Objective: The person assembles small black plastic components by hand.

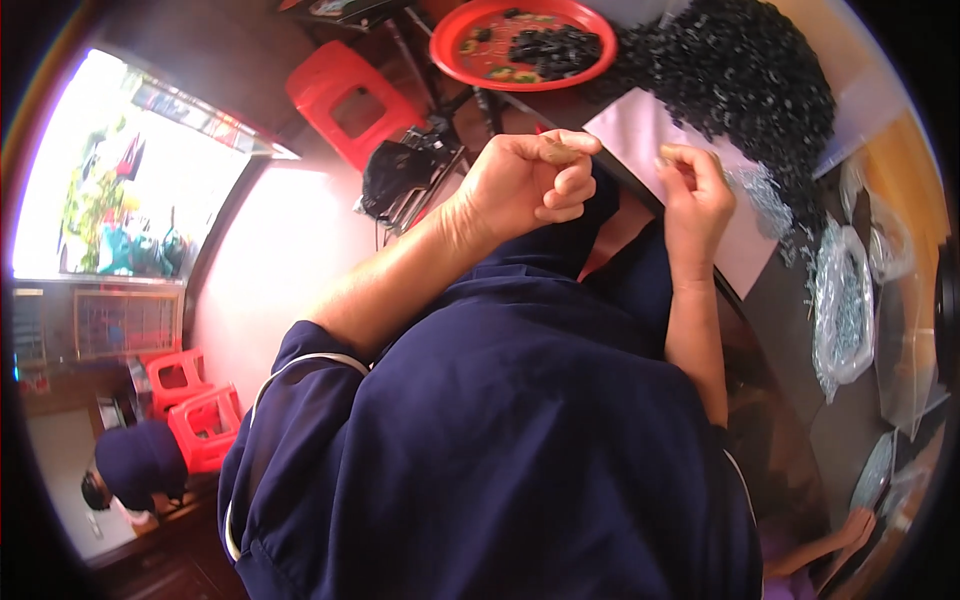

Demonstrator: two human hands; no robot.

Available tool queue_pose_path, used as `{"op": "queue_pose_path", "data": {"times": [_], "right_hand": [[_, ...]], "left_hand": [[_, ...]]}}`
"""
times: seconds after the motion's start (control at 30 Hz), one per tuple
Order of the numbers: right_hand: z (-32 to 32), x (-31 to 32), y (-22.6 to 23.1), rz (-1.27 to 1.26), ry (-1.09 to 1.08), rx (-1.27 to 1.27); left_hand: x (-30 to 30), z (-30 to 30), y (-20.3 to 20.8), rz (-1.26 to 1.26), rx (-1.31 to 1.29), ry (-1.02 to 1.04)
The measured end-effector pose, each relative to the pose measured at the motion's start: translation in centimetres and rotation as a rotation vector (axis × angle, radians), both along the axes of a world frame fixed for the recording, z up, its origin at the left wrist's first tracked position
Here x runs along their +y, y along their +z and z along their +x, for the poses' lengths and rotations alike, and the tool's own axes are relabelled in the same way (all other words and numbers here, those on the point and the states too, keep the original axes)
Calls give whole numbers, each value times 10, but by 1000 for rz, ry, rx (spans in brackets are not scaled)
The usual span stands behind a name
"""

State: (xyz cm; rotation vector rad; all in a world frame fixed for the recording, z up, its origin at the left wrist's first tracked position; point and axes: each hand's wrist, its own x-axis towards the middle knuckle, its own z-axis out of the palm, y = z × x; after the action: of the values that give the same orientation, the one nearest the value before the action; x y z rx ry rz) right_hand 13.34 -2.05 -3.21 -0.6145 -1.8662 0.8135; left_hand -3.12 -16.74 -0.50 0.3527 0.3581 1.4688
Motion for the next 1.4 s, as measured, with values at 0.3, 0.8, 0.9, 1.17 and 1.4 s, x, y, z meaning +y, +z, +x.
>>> {"op": "queue_pose_path", "data": {"times": [0.3, 0.8, 0.9, 1.17, 1.4], "right_hand": [[-2, -6, 4, 10, -19, 36], [-7, -6, 5, 6, -55, -2], [-6, -6, 7, 31, -61, -14], [-4, -10, 6, -68, -102, 115], [35, -6, 20, -38, -154, 167]], "left_hand": [[35, 8, -12, -36, -23, -69], [35, -5, -15, -175, 13, 22], [38, -8, -16, -177, -32, -23], [59, -11, 2, -78, 859, 243], [121, -7, 7, 450, 1739, 553]]}}
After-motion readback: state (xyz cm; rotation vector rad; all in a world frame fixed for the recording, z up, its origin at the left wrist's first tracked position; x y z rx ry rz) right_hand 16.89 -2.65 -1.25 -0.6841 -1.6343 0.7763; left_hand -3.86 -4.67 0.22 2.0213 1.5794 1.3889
